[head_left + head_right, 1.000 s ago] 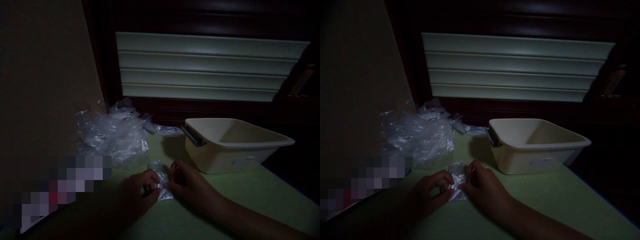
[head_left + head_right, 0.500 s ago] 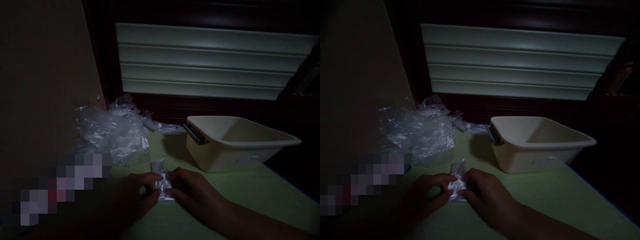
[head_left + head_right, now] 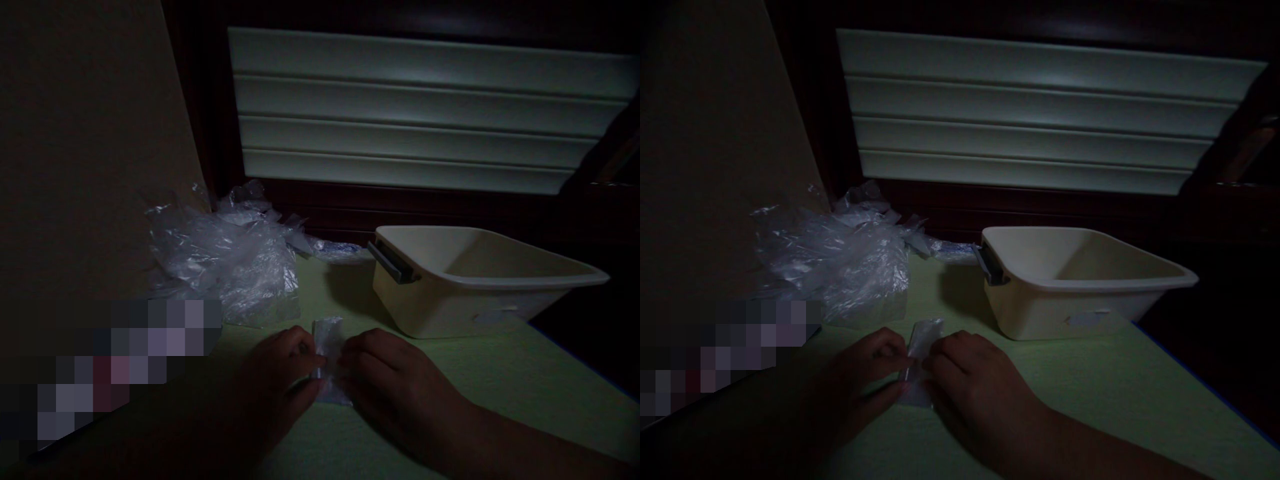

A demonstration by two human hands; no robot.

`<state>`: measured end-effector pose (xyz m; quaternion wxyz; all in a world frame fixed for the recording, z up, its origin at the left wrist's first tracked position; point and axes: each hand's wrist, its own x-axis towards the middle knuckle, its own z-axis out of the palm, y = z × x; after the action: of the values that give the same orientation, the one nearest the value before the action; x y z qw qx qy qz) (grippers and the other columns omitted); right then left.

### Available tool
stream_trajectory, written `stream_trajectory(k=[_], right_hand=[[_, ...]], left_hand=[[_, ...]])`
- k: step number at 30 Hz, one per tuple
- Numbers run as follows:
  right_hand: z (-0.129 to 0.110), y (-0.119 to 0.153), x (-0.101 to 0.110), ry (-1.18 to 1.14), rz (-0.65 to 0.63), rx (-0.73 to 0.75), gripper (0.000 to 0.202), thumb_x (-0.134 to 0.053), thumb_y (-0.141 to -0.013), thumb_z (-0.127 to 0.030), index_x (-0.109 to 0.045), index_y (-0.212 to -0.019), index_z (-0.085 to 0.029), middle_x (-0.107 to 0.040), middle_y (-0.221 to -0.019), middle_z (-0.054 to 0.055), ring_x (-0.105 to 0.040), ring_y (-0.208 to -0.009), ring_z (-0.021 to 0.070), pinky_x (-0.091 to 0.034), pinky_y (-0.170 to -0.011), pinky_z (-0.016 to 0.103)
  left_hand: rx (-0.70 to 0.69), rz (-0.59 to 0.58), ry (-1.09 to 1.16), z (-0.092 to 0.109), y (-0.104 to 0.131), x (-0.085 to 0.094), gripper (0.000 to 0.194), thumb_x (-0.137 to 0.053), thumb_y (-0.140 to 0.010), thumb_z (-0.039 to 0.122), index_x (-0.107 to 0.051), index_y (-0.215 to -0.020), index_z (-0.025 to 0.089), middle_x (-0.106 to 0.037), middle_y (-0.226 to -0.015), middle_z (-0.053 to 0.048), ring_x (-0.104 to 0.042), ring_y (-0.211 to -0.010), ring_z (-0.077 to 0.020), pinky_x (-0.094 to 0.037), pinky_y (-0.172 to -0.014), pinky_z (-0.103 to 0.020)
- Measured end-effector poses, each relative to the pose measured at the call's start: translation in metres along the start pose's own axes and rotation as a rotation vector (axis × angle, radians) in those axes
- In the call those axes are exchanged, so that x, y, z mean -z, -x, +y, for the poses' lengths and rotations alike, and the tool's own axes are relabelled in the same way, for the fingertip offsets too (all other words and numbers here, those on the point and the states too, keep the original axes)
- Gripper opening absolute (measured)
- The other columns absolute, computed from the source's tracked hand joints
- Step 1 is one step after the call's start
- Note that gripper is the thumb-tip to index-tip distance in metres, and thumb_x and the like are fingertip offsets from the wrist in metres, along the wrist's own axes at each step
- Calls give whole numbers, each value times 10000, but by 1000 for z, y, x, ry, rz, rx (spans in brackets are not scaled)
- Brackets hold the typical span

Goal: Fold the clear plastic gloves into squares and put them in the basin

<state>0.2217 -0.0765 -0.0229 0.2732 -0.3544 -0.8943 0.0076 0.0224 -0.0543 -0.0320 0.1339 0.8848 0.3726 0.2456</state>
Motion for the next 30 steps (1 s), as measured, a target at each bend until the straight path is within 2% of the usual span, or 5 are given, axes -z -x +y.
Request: stream_trajectory(k=[4, 9, 14, 21, 30], right_hand=[[-2, -1, 0, -11, -90, 5, 197, -446, -852, -118, -622, -930, -159, -646, -864, 99, -586, -826, 197, -477, -738, 326], [-2, -1, 1, -16, -123, -14, 200, -462, -826, -93, -646, -864, -160, -657, -836, 94, -601, -861, 201, -484, -751, 324], [-1, -1, 5, 16, -163, 48, 223, -495, -812, -68, -638, -960, -152, -663, -917, 102, -612, -845, 196, -498, -751, 319], [3, 1, 10, 122, -18, 154, 317, -435, -866, -80, -562, -1156, -107, -655, -1054, 154, -620, -933, 216, -526, -768, 355], [3, -2, 10, 188, -212, 149, 158, -531, -821, -82, -647, -914, -137, -680, -900, 115, -619, -792, 219, -493, -713, 344]], left_hand=[[-93, -15, -85, 0, -1, 2, 176, -562, -788, 118, -638, -930, 188, -587, -1032, -51, -537, -908, -198, -437, -772, -304], [-162, -58, -196, 0, -3, 6, 97, -610, -798, 162, -624, -894, 163, -639, -917, -44, -539, -852, -222, -436, -748, -355], [-194, -91, -177, -1, -4, 9, 109, -588, -809, 135, -623, -910, 158, -645, -931, -41, -538, -857, -222, -425, -766, -367], [-205, -54, -64, -5, -5, 9, 177, -489, -822, 97, -622, -924, 150, -639, -949, -42, -529, -869, -199, -423, -781, -330], [-213, 17, 32, -8, -3, 5, 220, -407, -829, 76, -604, -897, 148, -620, -905, -59, -515, -844, -185, -427, -764, -314]])
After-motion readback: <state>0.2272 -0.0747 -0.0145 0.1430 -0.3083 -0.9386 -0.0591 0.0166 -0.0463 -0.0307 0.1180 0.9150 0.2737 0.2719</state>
